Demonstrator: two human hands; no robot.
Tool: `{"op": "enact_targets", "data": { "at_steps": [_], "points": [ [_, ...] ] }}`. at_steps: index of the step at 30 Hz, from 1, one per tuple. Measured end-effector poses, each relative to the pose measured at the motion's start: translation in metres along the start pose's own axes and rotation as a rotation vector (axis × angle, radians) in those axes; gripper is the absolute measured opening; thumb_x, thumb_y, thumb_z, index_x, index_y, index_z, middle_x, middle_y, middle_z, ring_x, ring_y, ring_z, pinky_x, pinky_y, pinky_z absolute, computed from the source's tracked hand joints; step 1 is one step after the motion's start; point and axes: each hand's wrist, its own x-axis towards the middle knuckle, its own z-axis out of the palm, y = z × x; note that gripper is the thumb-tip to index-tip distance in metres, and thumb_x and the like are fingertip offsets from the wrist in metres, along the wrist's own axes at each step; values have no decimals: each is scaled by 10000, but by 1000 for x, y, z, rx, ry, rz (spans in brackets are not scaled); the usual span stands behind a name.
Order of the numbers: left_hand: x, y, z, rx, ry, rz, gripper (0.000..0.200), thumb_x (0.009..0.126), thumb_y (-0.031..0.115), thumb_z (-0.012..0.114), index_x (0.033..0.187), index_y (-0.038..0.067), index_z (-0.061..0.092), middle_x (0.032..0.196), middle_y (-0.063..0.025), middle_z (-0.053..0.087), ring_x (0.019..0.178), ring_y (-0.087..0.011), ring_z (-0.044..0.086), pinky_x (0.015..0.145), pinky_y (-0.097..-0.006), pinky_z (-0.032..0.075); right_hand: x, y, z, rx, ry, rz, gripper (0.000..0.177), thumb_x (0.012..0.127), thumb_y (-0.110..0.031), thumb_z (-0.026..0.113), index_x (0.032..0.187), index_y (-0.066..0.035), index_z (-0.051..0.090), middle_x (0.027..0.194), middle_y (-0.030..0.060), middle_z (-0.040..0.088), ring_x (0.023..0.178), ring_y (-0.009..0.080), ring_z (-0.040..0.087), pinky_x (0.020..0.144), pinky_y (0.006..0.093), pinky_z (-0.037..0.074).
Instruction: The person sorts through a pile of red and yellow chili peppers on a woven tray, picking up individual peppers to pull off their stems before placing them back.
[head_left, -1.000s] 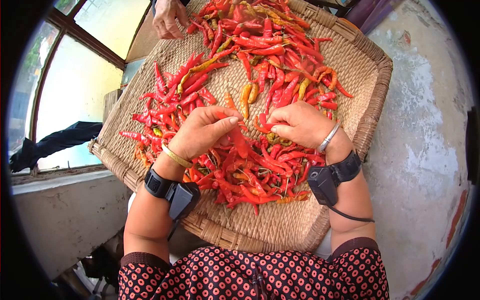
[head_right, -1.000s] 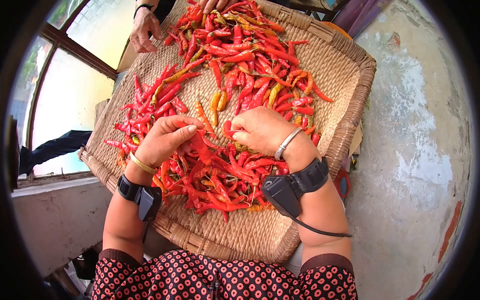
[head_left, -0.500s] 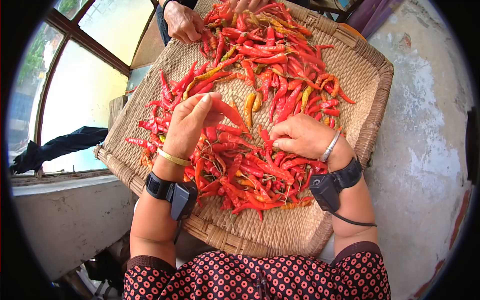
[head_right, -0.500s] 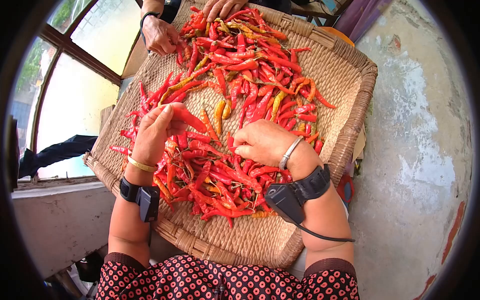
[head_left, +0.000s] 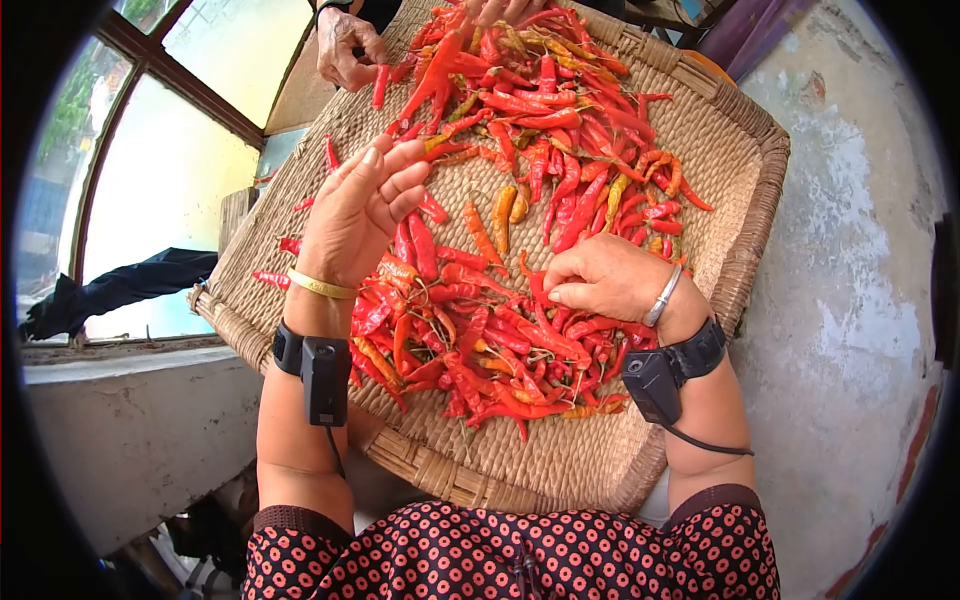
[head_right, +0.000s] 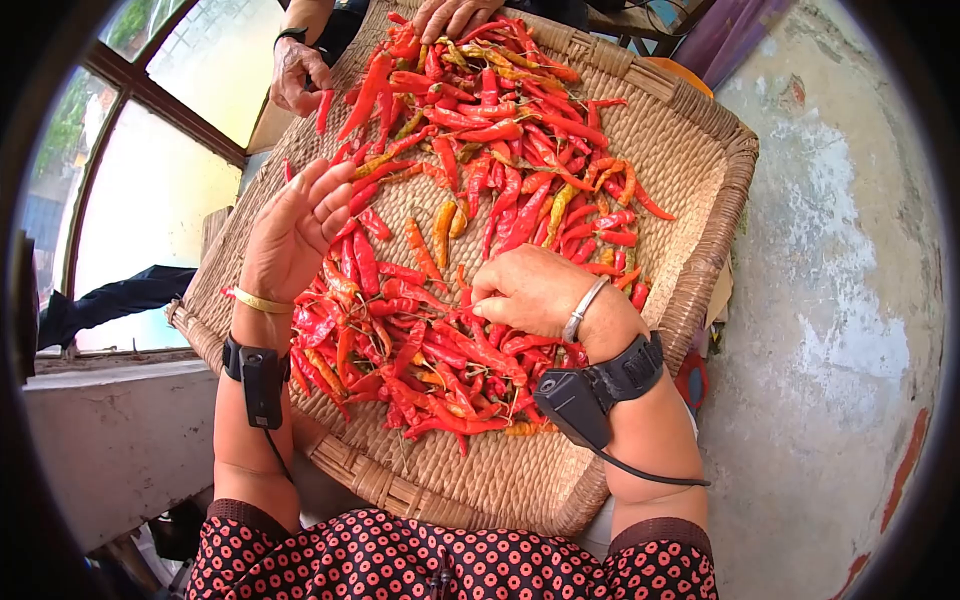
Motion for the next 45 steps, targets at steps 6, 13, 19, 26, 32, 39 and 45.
{"op": "enact_targets", "data": {
  "at_steps": [6,13,19,26,32,39,45],
  "points": [
    [-33,-40,25,569,-418,-203,422,863,203,575,1238,39,473,1094,-105,589,950,-174,578,820,-255,445,-2,-6,0,305,-42,-41,184,783,-167,566,855,-7,622,723,99,613,639,193,594,586,318,461],
    [-39,-40,36,1073,-697,-154,257,793,179,660,964,-2,598,820,-60,617,791,-115,559,716,-265,449,-7,-14,-7,676,-85,73,155,833,-109,549,923,1,608,732,5,589,606,80,544,554,233,452],
    [-39,-23,32,611,-499,-394,180,853,196,606,828,19,627,670,66,550,611,-7,467,525,-179,376,-3,2,-5,575,287,-15,167,841,-93,544,956,14,599,815,13,599,726,80,568,659,220,480],
    [-13,1,1,469,-247,-238,223,886,228,545,958,22,591,737,0,593,599,-47,538,514,-172,416,-2,20,-4,-176,253,219,260,751,-142,613,985,-32,585,769,113,613,724,225,608,669,308,472],
    [-4,-10,2,330,94,-37,443,927,175,452,1307,-17,332,1186,-134,513,891,-140,579,760,-254,489,-2,17,1,-113,273,119,241,743,-195,610,935,-49,607,825,164,616,837,327,591,737,401,465],
    [-16,-37,18,1378,-317,15,313,784,116,630,1073,13,568,866,-98,596,763,-135,572,667,-269,460,1,25,1,-221,376,25,310,734,-80,591,1038,-38,546,914,145,553,849,296,571,730,354,462],
    [-16,-49,14,1573,-558,146,269,728,115,618,986,46,588,827,-145,575,798,-313,572,711,-374,465,7,28,11,-325,267,179,357,734,-72,586,1083,-70,511,1029,137,483,935,319,524,776,388,450]
  ]
}}
